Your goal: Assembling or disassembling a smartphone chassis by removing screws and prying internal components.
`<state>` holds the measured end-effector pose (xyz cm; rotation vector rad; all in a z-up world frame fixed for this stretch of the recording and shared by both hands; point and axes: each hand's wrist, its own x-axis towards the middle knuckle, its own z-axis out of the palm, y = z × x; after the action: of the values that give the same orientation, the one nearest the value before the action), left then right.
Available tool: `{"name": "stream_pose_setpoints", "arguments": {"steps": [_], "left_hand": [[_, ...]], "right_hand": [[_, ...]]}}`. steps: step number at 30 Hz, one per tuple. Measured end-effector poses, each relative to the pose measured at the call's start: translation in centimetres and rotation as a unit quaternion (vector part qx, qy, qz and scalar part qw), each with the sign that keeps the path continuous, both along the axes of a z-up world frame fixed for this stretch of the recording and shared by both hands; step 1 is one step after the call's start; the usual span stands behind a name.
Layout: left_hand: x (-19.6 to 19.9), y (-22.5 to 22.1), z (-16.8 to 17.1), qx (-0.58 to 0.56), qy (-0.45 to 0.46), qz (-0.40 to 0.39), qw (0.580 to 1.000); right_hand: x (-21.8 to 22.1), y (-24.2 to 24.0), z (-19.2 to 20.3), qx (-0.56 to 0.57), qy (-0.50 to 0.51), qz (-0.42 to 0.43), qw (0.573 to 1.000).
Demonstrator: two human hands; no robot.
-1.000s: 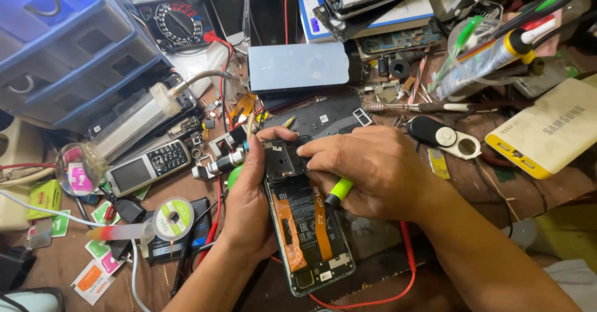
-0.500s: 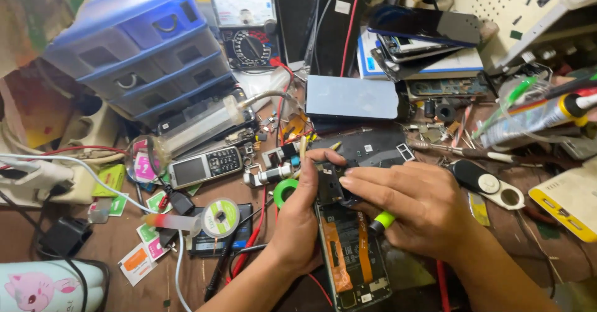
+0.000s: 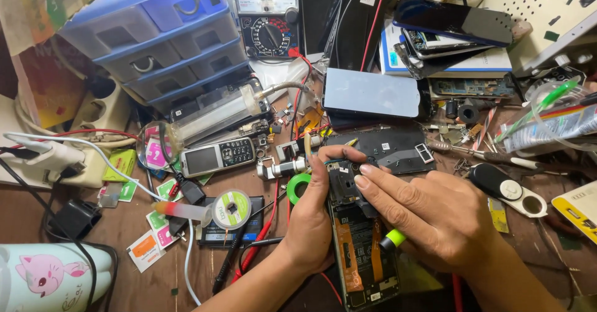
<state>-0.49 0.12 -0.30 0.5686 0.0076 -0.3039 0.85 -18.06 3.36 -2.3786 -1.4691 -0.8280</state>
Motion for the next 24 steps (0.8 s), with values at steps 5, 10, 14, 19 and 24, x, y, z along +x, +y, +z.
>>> {"name": "stream_pose_setpoints", "arguments": {"steps": [5,10,14,19,24], "left_hand": [[-0.2,-0.2,-0.2,0.000,-0.006,0.005,1.000],[-0.1,0.2,0.6,0.045,0.009,-0.007,0.999],[0.0,0.1,0.7,0.025,-0.018,-0.021,0.999],[-0.1,0.1,1.1,0.052,-0.031,-0.012,0.998],[-0.3,-0.1,0.9,0.083,-0.028,-0.002,0.996]], "right_hand": [[0.1,-0.1,-0.2,-0.003,-0.015,0.015,1.000],[0.1,0.1,0.1,0.001,-0.004,0.007,1.000],[0.1,0.1,0.1,0.006,-0.002,-0.005,1.000],[0.0,0.3,0.1,0.008,0.002,-0.010,1.000],[0.0,0.4,-0.4,0.022,0.033,-0.012,0.999]]}}
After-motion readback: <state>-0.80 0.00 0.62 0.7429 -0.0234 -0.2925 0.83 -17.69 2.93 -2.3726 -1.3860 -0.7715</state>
